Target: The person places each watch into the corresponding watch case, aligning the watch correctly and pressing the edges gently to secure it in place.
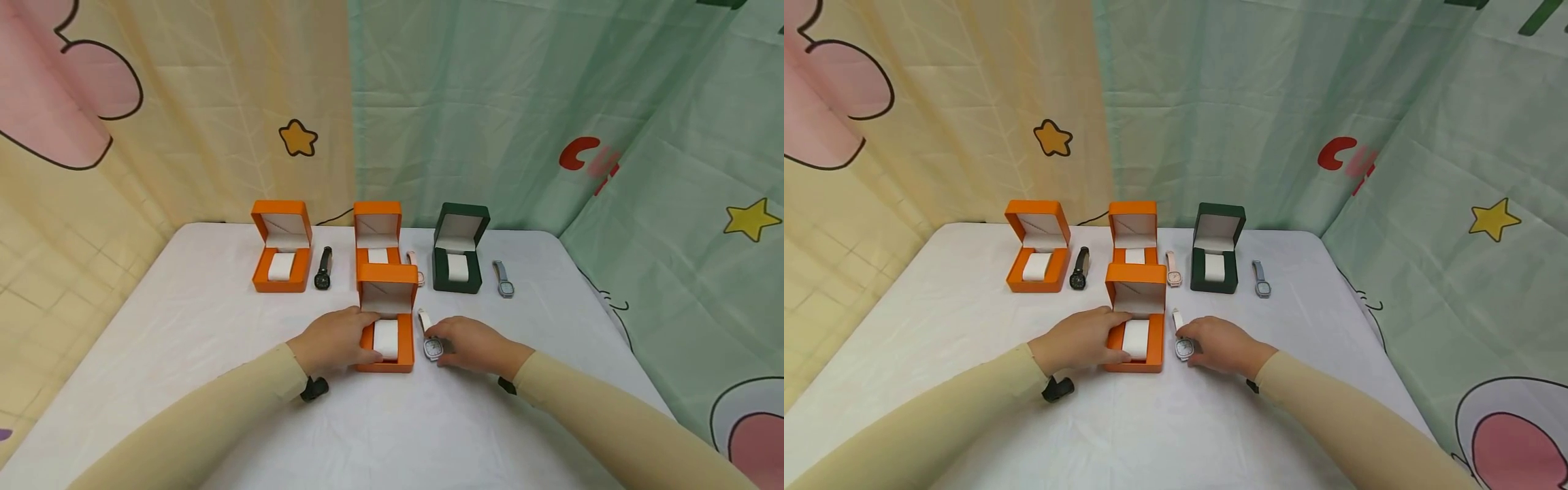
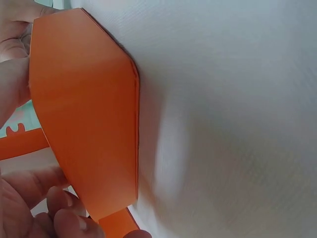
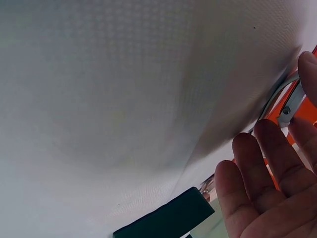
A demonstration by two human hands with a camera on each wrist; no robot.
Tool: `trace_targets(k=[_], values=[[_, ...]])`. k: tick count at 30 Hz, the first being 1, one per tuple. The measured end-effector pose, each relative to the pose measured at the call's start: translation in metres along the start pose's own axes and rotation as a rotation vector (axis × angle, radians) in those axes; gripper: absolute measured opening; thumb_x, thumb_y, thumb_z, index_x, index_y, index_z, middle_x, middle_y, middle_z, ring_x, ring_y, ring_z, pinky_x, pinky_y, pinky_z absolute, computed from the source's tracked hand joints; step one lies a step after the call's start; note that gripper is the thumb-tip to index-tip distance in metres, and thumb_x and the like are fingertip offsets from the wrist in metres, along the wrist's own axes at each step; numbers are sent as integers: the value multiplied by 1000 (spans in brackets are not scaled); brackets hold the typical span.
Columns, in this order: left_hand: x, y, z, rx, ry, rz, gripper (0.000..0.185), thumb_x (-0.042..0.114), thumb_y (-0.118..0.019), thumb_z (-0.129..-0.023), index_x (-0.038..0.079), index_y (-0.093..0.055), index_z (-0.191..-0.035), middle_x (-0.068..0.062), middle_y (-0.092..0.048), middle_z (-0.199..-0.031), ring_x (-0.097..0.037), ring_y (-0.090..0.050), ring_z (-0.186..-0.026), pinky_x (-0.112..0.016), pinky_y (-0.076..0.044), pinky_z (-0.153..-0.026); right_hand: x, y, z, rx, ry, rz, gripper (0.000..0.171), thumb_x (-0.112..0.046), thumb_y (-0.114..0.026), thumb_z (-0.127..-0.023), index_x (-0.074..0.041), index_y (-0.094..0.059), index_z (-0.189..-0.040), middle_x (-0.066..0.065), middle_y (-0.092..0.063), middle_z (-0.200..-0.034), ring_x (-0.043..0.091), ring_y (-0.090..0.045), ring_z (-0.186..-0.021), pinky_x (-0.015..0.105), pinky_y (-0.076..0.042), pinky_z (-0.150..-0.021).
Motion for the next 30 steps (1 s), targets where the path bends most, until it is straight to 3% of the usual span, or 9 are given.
trace_targets(k=[9,22,30], values=[[3,-3,-1,26,16,63,76,50,-85,-85,13,-61,-146,-5,-67,-126,-18,-62,-104,-41,-55,-103,-5,-2,-1,10,4,-18,51,-22,-86,-89,-12,-69,-136,4,-72,-134,24,-65,-125,45,-51,-114],[4,-4,-2,44,14,90,72,48,-86,-84,13,-62,-142,0,-66,-119,-15,-61,-98,-37,-56,-98,-8,-3,-5,8,-59,-41,47,-20,-86,-90,-14,-70,-133,1,-72,-127,21,-64,-120,43,-53,-112],[5,-3,-1,63,7,84,76,49,-86,-84,13,-59,-145,-2,-65,-126,-17,-62,-104,-39,-56,-102,-8,-5,-7,16,-66,-38,46,-20,-86,-89,-16,-69,-131,-1,-71,-123,17,-63,-114,40,-55,-108]])
Point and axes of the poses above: each hand's wrist, its own z-axis away from the middle knuckle, its own y-axis out of the back of the hand, x = y × z, the point moved 1 cm from there along -z, towards the middle knuckle
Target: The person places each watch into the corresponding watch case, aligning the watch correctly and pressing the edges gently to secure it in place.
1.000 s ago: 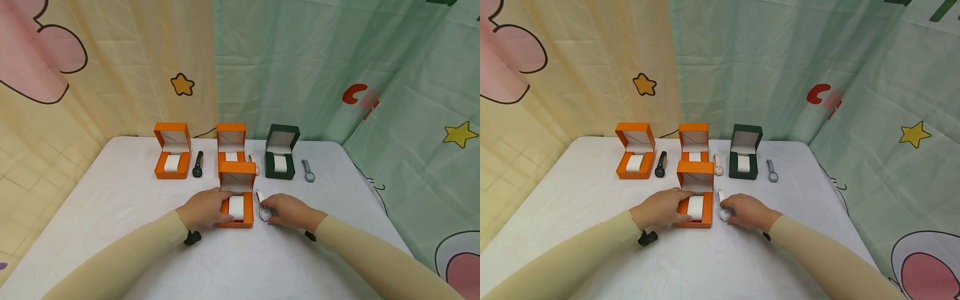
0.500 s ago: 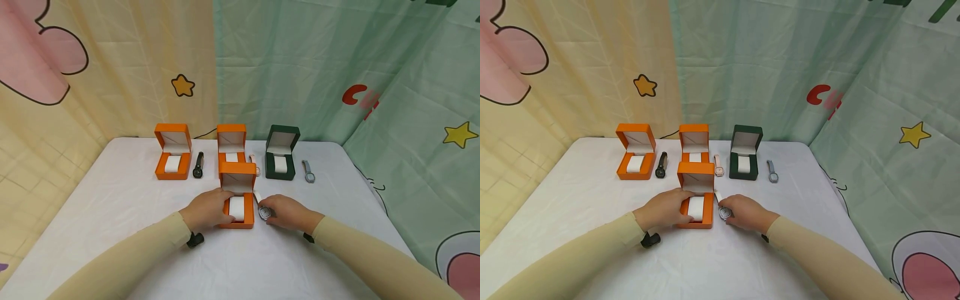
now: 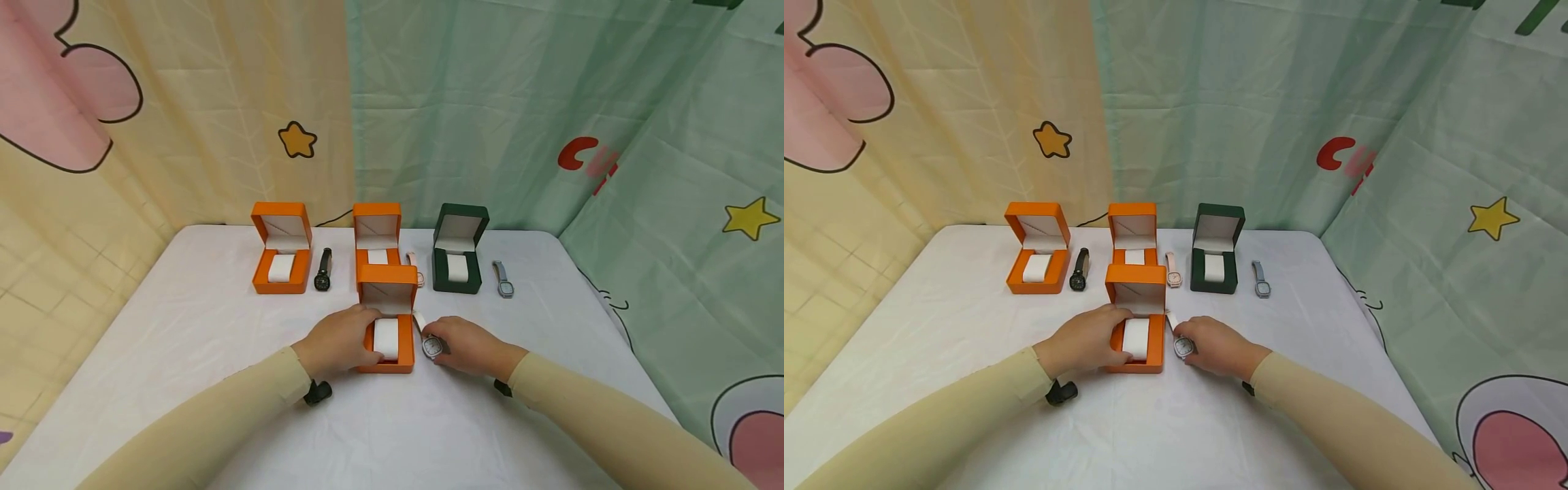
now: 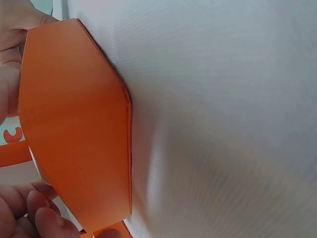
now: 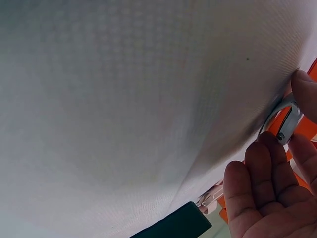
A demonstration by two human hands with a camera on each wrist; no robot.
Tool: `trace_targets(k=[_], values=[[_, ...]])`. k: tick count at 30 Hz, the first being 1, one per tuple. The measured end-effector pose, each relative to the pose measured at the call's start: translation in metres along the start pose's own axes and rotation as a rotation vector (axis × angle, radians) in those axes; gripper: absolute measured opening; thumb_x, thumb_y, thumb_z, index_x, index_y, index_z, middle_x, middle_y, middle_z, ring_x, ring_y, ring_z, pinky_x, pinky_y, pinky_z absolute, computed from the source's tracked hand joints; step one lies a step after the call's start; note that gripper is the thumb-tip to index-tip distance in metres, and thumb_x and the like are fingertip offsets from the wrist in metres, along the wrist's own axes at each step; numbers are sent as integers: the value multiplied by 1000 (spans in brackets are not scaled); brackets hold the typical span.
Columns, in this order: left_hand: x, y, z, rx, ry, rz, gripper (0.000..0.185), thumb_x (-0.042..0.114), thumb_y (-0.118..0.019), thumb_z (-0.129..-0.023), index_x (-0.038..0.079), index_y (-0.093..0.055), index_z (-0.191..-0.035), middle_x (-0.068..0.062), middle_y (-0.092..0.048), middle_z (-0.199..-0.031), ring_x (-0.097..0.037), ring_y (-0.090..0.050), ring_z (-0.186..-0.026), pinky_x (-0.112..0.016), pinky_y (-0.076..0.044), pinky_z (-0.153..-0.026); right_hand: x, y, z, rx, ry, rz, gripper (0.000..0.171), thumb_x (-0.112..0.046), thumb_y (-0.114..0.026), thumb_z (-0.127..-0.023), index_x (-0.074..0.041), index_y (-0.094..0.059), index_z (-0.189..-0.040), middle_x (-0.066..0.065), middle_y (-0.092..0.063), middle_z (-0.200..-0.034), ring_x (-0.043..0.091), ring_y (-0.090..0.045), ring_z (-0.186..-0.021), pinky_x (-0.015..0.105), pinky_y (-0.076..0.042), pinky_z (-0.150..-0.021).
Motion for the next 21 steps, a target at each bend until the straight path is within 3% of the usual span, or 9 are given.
trace_targets(k=[21], values=[[-7,-3,4,45,-58,141,77,42,-87,-85,11,-52,-145,-2,-59,-133,-15,-59,-111,-37,-54,-107,5,0,5,81,47,-49,39,-18,-86,-89,-13,-69,-124,-1,-68,-115,14,-62,-103,36,-58,-101]])
Point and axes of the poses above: each hand's wrist, its own z-axis away from the middle knuckle, its own y-axis out of the back of the hand, x = y × z, the point moved 1 cm from there along -z, towards the middle knuckle
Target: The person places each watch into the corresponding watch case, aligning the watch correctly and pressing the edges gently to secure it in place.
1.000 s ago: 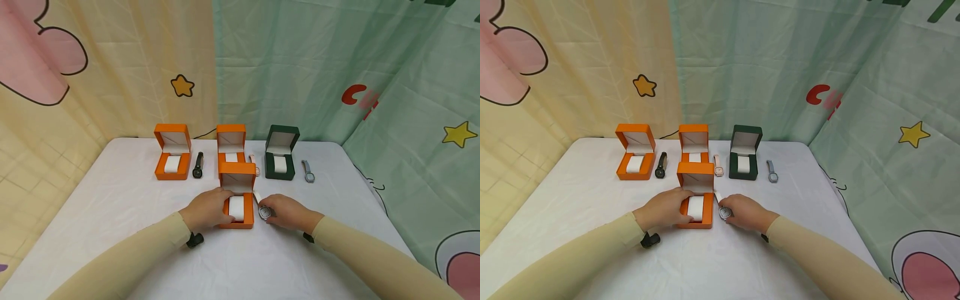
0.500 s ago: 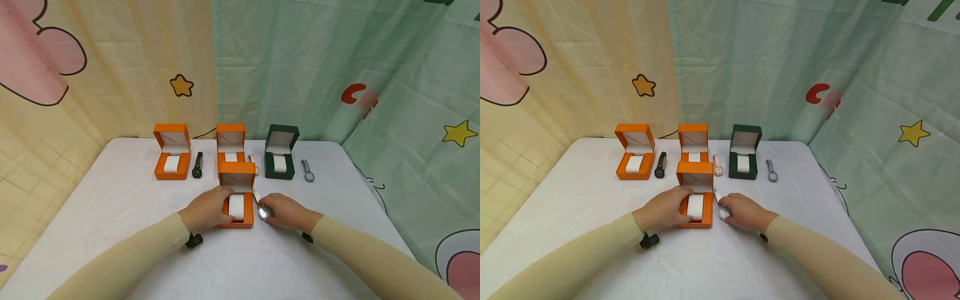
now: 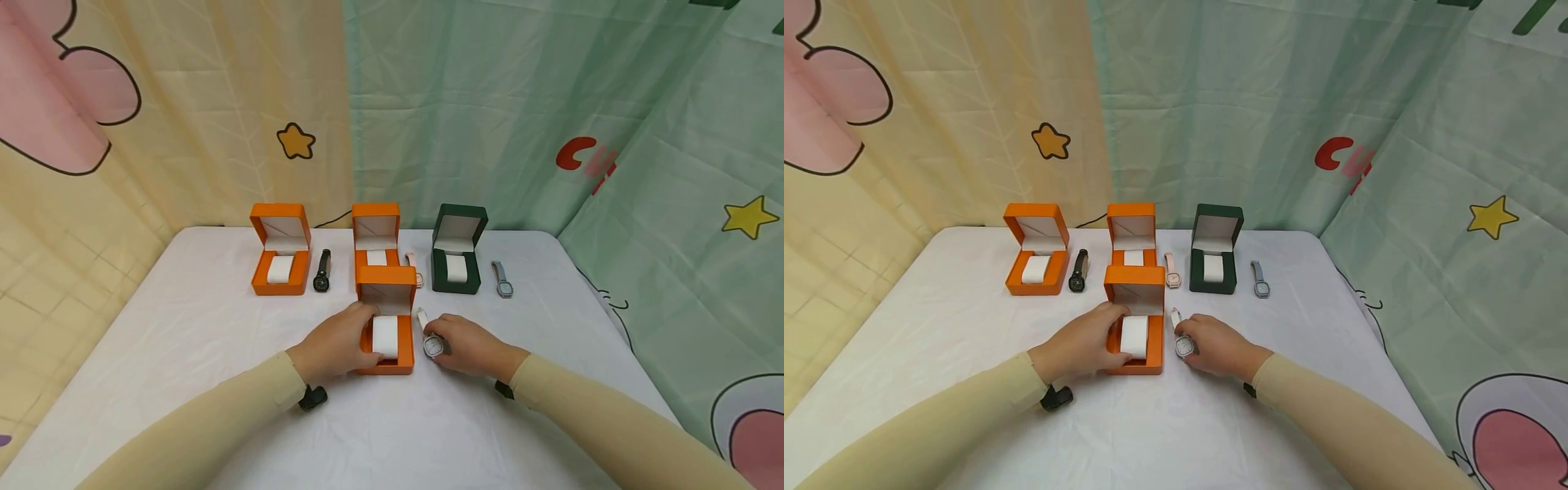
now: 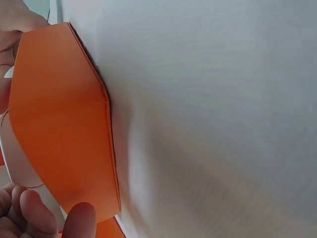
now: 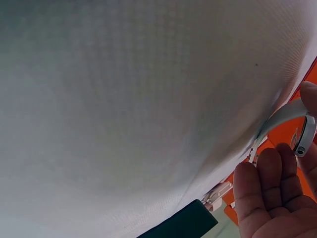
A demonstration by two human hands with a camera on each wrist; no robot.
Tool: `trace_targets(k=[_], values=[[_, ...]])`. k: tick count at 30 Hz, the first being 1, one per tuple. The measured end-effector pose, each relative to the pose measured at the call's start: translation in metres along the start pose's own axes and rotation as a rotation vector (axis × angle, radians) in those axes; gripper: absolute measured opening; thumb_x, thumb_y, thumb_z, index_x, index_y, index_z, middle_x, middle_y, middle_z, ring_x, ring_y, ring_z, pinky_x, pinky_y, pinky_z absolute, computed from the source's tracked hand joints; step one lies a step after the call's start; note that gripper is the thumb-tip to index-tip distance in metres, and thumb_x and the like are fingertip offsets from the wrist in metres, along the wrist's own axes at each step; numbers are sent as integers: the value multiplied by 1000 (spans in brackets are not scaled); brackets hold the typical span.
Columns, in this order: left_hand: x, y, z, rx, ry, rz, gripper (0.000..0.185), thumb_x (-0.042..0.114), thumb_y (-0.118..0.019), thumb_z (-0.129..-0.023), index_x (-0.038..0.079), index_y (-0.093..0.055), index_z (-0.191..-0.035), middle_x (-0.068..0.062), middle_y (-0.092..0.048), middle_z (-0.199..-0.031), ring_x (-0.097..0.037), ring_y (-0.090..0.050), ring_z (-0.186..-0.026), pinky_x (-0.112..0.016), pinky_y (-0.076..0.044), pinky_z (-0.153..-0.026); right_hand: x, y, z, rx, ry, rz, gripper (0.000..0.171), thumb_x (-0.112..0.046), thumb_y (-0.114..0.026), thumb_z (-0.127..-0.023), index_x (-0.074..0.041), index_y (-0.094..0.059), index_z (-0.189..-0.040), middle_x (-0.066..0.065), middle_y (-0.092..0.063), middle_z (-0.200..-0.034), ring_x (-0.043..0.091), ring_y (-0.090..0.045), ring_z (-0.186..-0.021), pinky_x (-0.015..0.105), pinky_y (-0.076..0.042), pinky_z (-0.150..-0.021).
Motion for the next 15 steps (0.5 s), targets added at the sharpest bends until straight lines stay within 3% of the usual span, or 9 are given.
trace_targets(k=[15], values=[[-1,7,9,82,-49,14,80,43,-86,-85,9,-51,-148,-7,-56,-144,-19,-61,-117,-40,-54,-108,3,11,13,121,-18,-108,34,-14,-82,-90,-15,-68,-121,1,-69,-119,20,-65,-112,43,-57,-103]])
Point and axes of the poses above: each hand's wrist, its own z-axis away from the middle knuckle, its own y-axis out of the back of the hand, x = y × z, the point moved 1 cm from there along -z, towards the middle knuckle
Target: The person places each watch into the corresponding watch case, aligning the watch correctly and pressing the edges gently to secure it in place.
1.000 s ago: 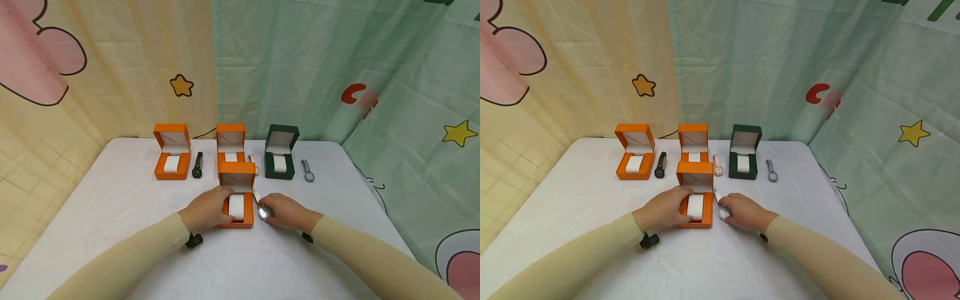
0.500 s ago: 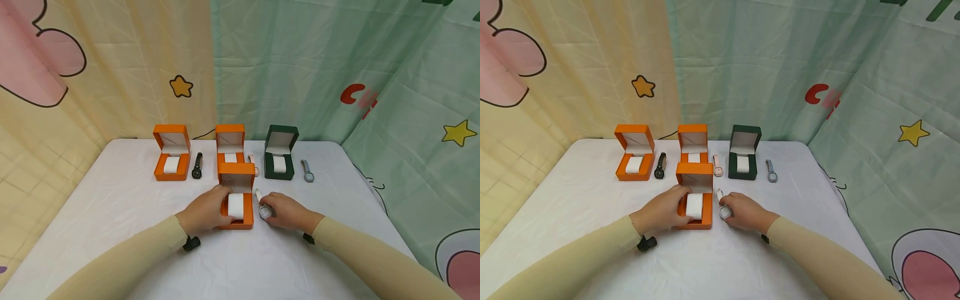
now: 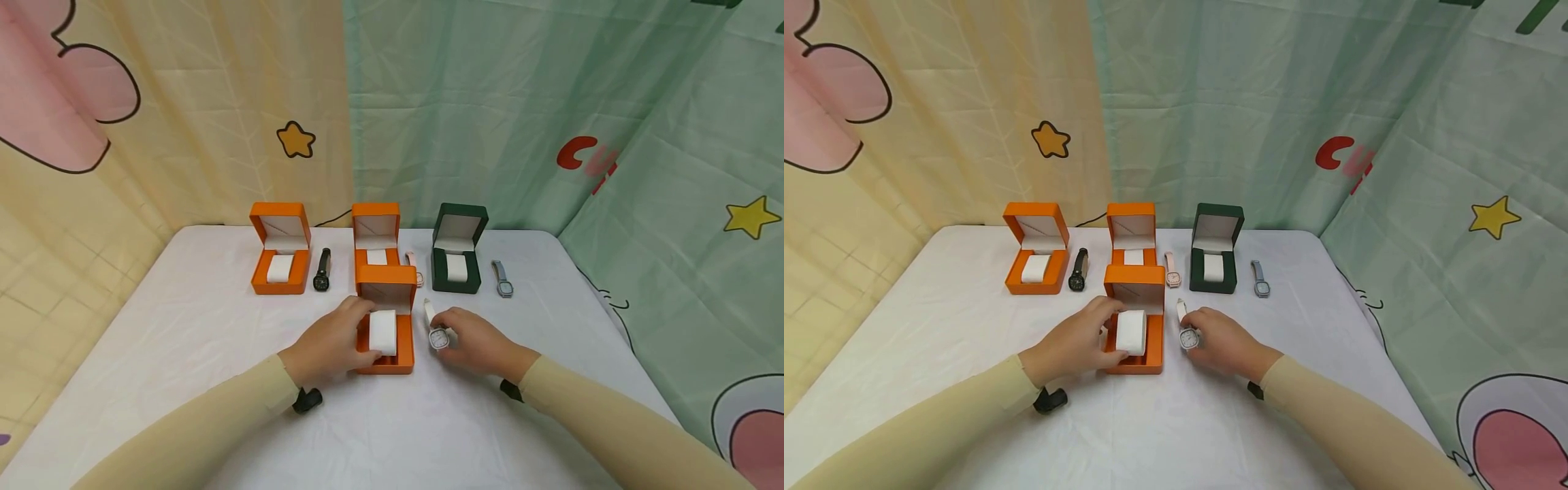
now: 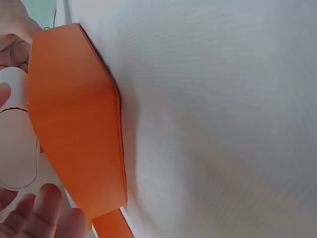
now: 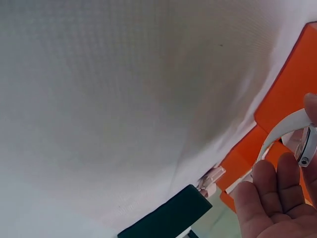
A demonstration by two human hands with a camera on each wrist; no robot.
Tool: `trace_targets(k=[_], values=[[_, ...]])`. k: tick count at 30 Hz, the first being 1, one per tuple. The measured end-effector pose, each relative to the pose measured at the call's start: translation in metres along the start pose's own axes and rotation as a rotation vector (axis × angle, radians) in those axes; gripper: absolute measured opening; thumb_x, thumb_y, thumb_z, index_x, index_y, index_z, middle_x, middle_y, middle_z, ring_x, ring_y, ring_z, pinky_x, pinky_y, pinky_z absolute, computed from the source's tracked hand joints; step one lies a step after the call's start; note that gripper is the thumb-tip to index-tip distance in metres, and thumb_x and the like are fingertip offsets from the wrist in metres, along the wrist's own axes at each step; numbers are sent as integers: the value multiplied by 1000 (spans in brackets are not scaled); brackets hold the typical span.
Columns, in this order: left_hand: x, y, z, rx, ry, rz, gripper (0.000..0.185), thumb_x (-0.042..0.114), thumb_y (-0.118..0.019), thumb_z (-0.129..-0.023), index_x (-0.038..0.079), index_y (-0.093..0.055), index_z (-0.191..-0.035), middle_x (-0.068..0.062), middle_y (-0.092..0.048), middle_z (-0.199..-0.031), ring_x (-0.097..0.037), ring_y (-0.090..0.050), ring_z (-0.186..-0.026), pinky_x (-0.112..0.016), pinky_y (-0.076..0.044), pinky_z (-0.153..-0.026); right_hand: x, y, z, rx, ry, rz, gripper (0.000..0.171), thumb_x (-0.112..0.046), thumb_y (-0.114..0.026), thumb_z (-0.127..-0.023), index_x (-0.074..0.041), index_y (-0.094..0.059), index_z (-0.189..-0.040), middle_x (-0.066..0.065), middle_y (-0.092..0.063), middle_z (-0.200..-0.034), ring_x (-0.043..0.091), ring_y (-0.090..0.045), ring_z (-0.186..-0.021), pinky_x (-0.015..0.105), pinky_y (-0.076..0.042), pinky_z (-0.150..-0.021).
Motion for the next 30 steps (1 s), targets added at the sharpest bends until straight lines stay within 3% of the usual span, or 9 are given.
trace_targets(k=[11,18,23,30], values=[[4,11,6,45,-15,68,73,34,-87,-85,10,-51,-144,1,-65,-131,-19,-66,-112,-38,-58,-99,-7,19,7,48,14,-49,40,-12,-84,-89,-11,-65,-124,3,-67,-123,22,-64,-114,43,-58,-102],[10,22,7,104,-83,95,71,30,-87,-86,10,-49,-143,0,-62,-131,-24,-67,-113,-37,-60,-96,-18,36,11,98,7,-53,45,-14,-84,-90,-10,-64,-129,6,-66,-127,27,-66,-120,45,-59,-103],[15,32,6,160,-122,79,75,29,-87,-86,6,-47,-146,-5,-62,-132,-26,-68,-110,-38,-61,-94,-28,49,12,157,61,-51,44,-12,-84,-89,-8,-64,-128,6,-66,-125,28,-68,-119,46,-59,-101],[23,46,3,188,-148,101,76,25,-85,-87,4,-45,-148,-9,-62,-132,-23,-69,-105,-35,-62,-92,-40,61,10,208,130,-63,44,-10,-84,-89,-5,-63,-128,8,-65,-123,28,-70,-119,44,-59,-101]])
Point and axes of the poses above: each hand's wrist, its own z-axis away from the middle knuckle, its own y-axis out of the back of the hand, x = y × z, the point moved 1 cm from there along -z, towards the middle knuckle
